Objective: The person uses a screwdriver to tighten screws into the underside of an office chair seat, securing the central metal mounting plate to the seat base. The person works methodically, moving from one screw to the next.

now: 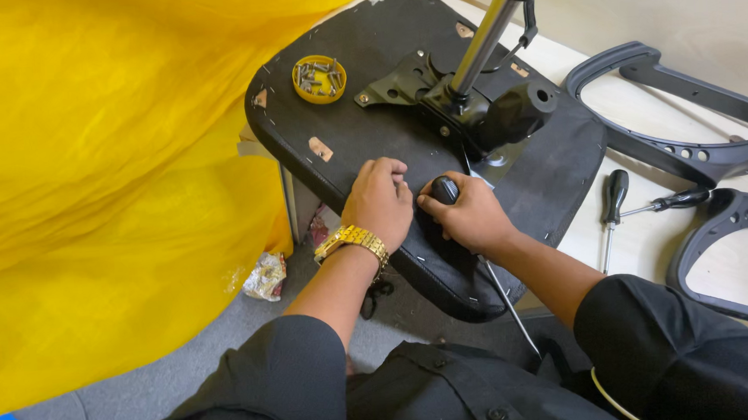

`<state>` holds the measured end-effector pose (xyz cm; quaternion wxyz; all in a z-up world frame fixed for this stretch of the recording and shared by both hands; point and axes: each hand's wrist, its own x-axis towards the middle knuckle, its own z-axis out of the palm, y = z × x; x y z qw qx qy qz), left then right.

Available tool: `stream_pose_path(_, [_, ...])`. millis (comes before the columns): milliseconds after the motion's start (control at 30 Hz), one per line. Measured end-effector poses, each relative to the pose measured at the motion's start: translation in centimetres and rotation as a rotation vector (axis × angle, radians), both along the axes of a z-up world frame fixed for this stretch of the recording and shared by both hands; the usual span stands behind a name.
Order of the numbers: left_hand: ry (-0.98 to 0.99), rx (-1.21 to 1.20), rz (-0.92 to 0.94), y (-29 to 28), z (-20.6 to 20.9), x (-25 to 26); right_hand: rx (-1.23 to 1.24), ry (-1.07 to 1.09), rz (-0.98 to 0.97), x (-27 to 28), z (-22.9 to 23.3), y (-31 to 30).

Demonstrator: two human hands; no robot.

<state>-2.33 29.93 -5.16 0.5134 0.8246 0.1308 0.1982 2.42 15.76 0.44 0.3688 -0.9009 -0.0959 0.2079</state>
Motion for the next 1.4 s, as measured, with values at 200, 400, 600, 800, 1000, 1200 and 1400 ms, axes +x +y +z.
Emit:
stream_pose_path(200, [0.076,0.020,-0.045,-4.0,1.3,-3.3,0.101,0.013,-0.020,-1.4,-0.6,-1.3])
stream_pose_path(400, [0.092,-0.029,-0.062,-5.9,2.0,-4.1,0.191,0.098,-0.020,-1.4,-0.4,-3.2])
stream_pose_path(600, [0.181,-0.061,-0.005,-7.9,2.4,-3.0,0.229,0.200,-0.030,-0.8,-0.5,-4.6])
stream_pose_path(800, [0.197,-0.064,0.054,-9.3,3.2,-2.8,0.310,0.314,0.040,0.2,-0.6,-6.6])
stream_pose_path(1000, [0.237,-0.068,0.143,-11.8,4.3,-2.2,0.398,0.354,0.021,1.2,0.8,-8.4])
stream_pose_path(1200, [0.292,-0.087,0.113,-15.3,4.9,-1.8,0.564,0.309,-0.092,5.4,3.1,-11.0])
stream_pose_path(1400, [0.211,0.085,0.272,-17.6,5.1,0.6,0.541,0.400,-0.109,9.4,2.7,-13.5])
